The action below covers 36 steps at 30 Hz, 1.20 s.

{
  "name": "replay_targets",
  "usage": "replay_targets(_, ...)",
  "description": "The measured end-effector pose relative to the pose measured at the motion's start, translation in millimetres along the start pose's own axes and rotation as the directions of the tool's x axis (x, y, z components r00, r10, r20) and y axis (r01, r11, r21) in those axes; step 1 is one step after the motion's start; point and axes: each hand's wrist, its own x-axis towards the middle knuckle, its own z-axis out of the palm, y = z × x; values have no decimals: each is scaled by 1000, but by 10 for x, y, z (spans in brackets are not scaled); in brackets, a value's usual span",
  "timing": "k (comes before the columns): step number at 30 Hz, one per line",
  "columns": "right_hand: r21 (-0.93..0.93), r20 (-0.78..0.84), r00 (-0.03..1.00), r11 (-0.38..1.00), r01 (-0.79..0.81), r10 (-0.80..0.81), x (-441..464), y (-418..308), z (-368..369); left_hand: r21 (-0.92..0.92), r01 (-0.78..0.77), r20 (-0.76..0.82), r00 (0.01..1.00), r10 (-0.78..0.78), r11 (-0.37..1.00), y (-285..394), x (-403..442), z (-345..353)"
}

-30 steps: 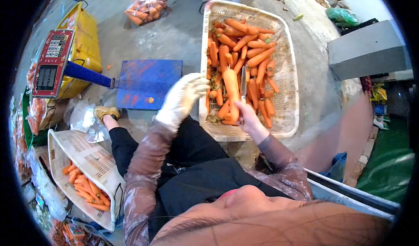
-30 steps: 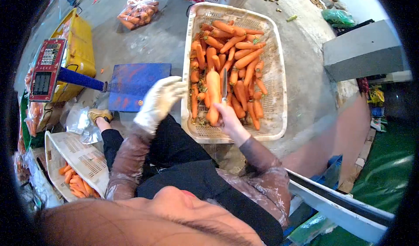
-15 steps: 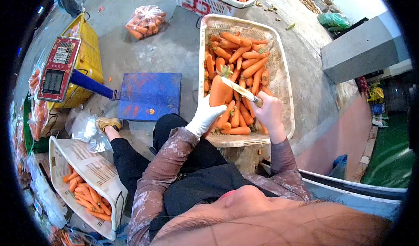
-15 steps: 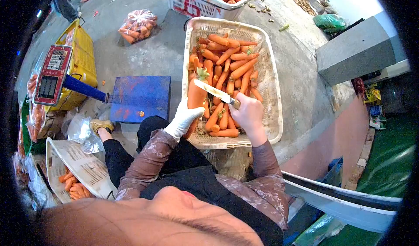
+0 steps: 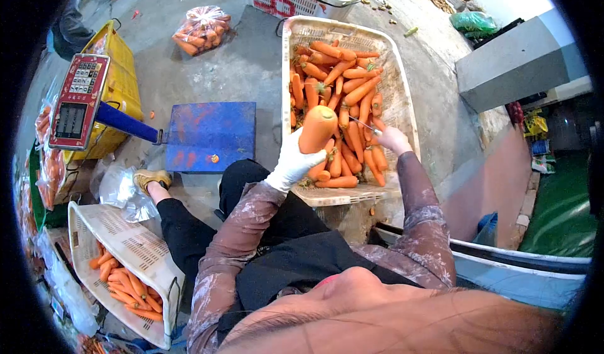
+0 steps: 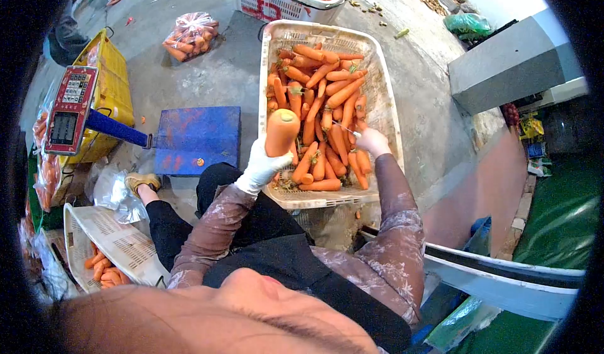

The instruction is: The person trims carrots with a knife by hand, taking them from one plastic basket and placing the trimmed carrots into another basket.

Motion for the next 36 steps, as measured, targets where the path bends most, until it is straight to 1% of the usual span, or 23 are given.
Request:
replay_targets(1, -1, -19, 999, 1000, -31, 31, 191, 181, 303, -52, -19, -5, 1000, 19, 998, 77, -3, -31)
replay_targets(2, -6, -20, 998, 998, -65, 65, 273, 291, 531, -128, 66, -28, 997, -70, 990, -55, 15, -117)
replay_targets(3, 22, 23, 999, 999, -26, 25, 261, 199, 650, -329, 142, -27, 987, -159, 934, 24, 7, -135)
replay_targets(4, 57, 58, 998, 998, 11, -15, 302, 46, 786, -512, 200, -12, 971, -240, 836, 115, 29, -152)
replay_targets(6, 265, 219, 971, 964, 41, -101, 496, -147, 1277, -765, 165, -70, 939, -335, 622, -12, 142, -212)
replay_targets(7, 177, 65, 956, 946, 270, -285, 533, -311, 1416, -856, 140, -102, 898, -429, 497, 11, 185, -234)
replay_targets(8, 191, -93, 890, 869, 456, -447, 505, -425, 1521, -892, 127, -84, 896, -437, 433, 1, 207, -292)
replay_targets(10, 131, 61, 837, 836, 534, -544, 593, -640, 1624, -898, 87, -133, 880, -456, 430, -41, 210, -352)
replay_targets(11, 137, 68, 831, 830, 540, -552, 614, -710, 1670, -898, 80, -144, 875, -461, 433, -20, 203, -360)
replay_targets(14, -29, 62, 825, 825, 564, -561, 684, -917, 1742, -831, 34, -272, 846, -459, 555, 19, 213, -356)
replay_targets(16, -378, 304, 866, 785, 491, -396, 732, -1051, 1711, -843, 53, -252, 840, -480, 535, 20, 213, -355)
replay_targets(18, -414, 243, 881, 778, 473, -406, 785, -1050, 1751, -856, 44, -246, 841, -482, 514, -6, 226, -361)
replay_targets(20, -471, 409, 831, 693, 546, -377, 790, -961, 1657, -867, 87, -227, 807, -545, 490, -1, 231, -347)
replay_targets(22, -475, 417, 786, 627, 617, -457, 701, -878, 1380, -876, 81, -208, 827, -522, 476, 14, 219, -343)
replay_targets(24, -309, 619, 762, 832, 460, -192, 703, -684, 1238, -859, 98, -226, 809, -543, 503, 29, 192, -319)
replay_targets(26, -55, 510, 838, 965, 255, -193, 735, -234, 1222, -838, 110, -234, 812, -534, 535, -10, 181, -300)
replay_targets(28, 248, 505, 856, 969, -19, -112, 383, -37, 652, -810, 149, -132, 897, -423, 567, 10, 175, -234)
replay_targets(29, 486, 441, 884, 870, -86, -159, 170, 26, 461, -758, 206, -98, 902, -421, 619, 68, 158, -195)
replay_targets(30, 659, 327, 917, 751, -48, -228, 41, 80, 438, -710, 247, -49, 917, -396, 659, 38, 170, -182)
replay_targets(32, 913, 124, 973, 407, -35, -195, -356, -72, 322, -620, 323, 11, 915, -404, 715, 30, 141, -79)
replay_targets(33, 924, 67, 986, 383, -4, -152, -621, -322, 120, -602, 386, 87, 902, -422, 700, 101, 114, -17)
replay_targets(34, 934, 11, 994, 357, 29, -110, -827, -550, 16, -586, 367, 121, 921, -369, 722, 0, 132, 24)
replay_targets(36, 976, -77, 992, 194, 95, -97, -944, -772, 310, -504, 338, 209, 941, -267, 795, 203, 66, 121)
